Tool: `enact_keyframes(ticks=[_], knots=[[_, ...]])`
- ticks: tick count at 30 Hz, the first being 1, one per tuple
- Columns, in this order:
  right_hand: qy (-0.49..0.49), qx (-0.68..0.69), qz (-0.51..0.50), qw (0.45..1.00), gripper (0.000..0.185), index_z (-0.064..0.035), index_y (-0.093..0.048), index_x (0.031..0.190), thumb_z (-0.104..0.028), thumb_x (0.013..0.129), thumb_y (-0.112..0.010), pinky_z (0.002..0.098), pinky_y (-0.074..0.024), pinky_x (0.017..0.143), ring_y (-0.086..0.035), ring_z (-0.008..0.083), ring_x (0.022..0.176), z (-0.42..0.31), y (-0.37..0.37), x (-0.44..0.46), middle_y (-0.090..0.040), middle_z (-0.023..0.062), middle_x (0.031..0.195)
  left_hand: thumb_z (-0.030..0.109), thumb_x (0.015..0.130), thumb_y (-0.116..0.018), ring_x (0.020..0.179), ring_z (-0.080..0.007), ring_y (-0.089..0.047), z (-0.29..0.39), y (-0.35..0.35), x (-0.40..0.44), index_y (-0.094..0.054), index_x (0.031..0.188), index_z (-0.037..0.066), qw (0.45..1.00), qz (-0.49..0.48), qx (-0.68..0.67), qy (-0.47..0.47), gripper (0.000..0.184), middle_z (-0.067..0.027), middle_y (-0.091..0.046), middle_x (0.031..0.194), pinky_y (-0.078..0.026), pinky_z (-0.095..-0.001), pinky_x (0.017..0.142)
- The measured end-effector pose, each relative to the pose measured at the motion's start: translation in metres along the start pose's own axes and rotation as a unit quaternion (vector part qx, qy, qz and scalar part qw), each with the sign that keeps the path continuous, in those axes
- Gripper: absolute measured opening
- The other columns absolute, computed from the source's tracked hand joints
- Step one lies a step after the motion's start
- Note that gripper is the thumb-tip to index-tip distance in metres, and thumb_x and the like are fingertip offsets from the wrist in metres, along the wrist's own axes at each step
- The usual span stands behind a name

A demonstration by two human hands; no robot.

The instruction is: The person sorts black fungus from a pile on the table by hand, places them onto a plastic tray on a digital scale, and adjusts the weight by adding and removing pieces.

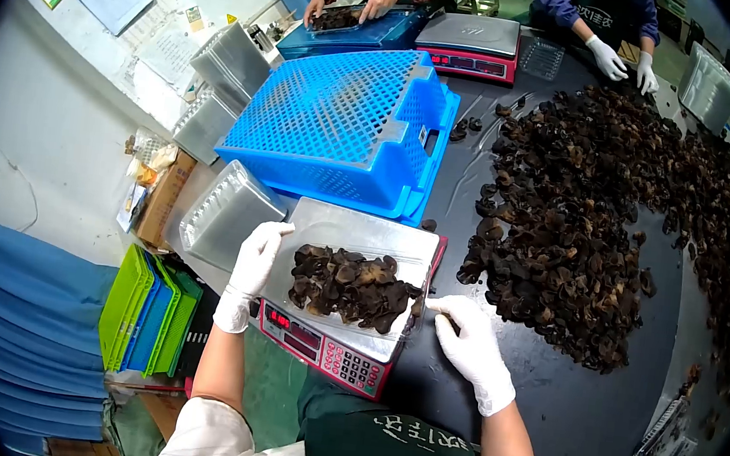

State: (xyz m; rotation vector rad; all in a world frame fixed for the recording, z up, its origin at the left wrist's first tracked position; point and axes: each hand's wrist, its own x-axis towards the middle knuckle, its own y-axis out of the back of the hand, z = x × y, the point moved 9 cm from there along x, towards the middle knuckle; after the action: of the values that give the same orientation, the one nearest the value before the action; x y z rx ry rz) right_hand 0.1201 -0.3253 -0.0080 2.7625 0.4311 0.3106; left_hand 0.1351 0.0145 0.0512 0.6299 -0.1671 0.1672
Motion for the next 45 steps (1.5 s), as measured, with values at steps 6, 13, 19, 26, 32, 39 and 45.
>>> enact_keyframes(ticks=[6, 13, 19, 26, 32, 39, 45], knots=[[0.150, -0.075, 0.022, 0.985, 0.021, -0.0086, -0.067, 0.102, -0.008, 0.082, -0.060, 0.0372, -0.0507, 0.075, -0.063, 0.0271, 0.084, -0.046, -0.030, 0.015, -0.066, 0.0094, 0.087, 0.008, 0.093, -0.049, 0.124, -0.0271, -0.050, -0.011, -0.024, -0.023, -0.059, 0.123, 0.003, 0.988, -0.029, 0.143, -0.055, 0.032, -0.0147, -0.057, 0.128, -0.034, -0.0359, 0.108], [0.314, -0.282, -0.079, 0.903, 0.029, -0.0116, -0.064, 0.111, -0.015, 0.084, -0.052, 0.0364, -0.0417, 0.076, -0.054, 0.0209, 0.083, -0.093, -0.122, 0.039, -0.058, 0.0043, 0.090, 0.007, 0.092, -0.050, 0.119, -0.0381, -0.052, -0.016, -0.057, -0.051, -0.051, 0.132, 0.000, 0.970, -0.029, 0.209, -0.123, 0.040, -0.0220, -0.054, 0.131, -0.038, -0.0434, 0.103], [0.229, -0.069, 0.003, 0.971, 0.024, -0.0105, -0.069, 0.096, -0.015, 0.073, -0.073, 0.0395, -0.0475, 0.074, -0.063, 0.0271, 0.080, -0.093, -0.052, 0.041, -0.067, 0.0061, 0.084, 0.005, 0.096, -0.042, 0.128, -0.0286, -0.048, -0.042, -0.033, -0.050, -0.049, 0.134, -0.002, 0.999, 0.032, 0.024, 0.030, 0.039, -0.0171, -0.051, 0.137, -0.034, -0.0360, 0.108], [0.022, -0.274, 0.128, 0.953, 0.025, -0.0059, -0.066, 0.095, -0.010, 0.070, -0.072, 0.0378, -0.0472, 0.081, -0.058, 0.0285, 0.090, 0.027, 0.065, -0.016, -0.062, 0.0111, 0.099, 0.006, 0.097, -0.043, 0.115, -0.0235, -0.055, -0.058, 0.030, -0.068, -0.055, 0.127, 0.000, 0.987, 0.149, 0.046, 0.049, 0.033, -0.0138, -0.059, 0.123, -0.040, -0.0335, 0.102], [-0.084, -0.025, 0.131, 0.987, 0.021, -0.0012, -0.066, 0.102, -0.004, 0.081, -0.066, 0.0245, -0.0483, 0.066, -0.059, 0.0117, 0.070, 0.045, 0.047, -0.034, -0.064, 0.0052, 0.083, 0.006, 0.096, -0.048, 0.094, -0.0165, -0.061, -0.071, 0.030, -0.091, -0.058, 0.125, 0.002, 0.980, 0.137, 0.054, 0.131, 0.031, -0.0093, -0.064, 0.108, -0.048, -0.0289, 0.086], [0.135, -0.106, 0.093, 0.981, 0.015, -0.0118, -0.069, 0.090, -0.010, 0.075, -0.069, 0.0375, -0.0457, 0.060, -0.057, 0.0241, 0.062, -0.048, -0.020, -0.004, -0.059, 0.0033, 0.066, 0.012, 0.092, -0.058, 0.071, -0.0150, -0.056, -0.072, -0.001, -0.109, -0.063, 0.117, -0.001, 0.981, 0.081, 0.144, 0.100, 0.029, -0.0078, -0.060, 0.084, -0.048, -0.0284, 0.069], [0.154, -0.254, 0.012, 0.955, 0.019, -0.0105, -0.070, 0.091, -0.026, 0.083, -0.063, 0.0390, -0.0467, 0.064, -0.060, 0.0250, 0.069, -0.074, -0.087, 0.040, -0.059, 0.0066, 0.068, 0.014, 0.090, -0.061, 0.067, -0.0111, -0.052, -0.073, -0.008, -0.110, -0.063, 0.117, -0.001, 0.977, 0.084, 0.124, 0.152, 0.031, -0.0040, -0.057, 0.081, -0.046, -0.0261, 0.066]])
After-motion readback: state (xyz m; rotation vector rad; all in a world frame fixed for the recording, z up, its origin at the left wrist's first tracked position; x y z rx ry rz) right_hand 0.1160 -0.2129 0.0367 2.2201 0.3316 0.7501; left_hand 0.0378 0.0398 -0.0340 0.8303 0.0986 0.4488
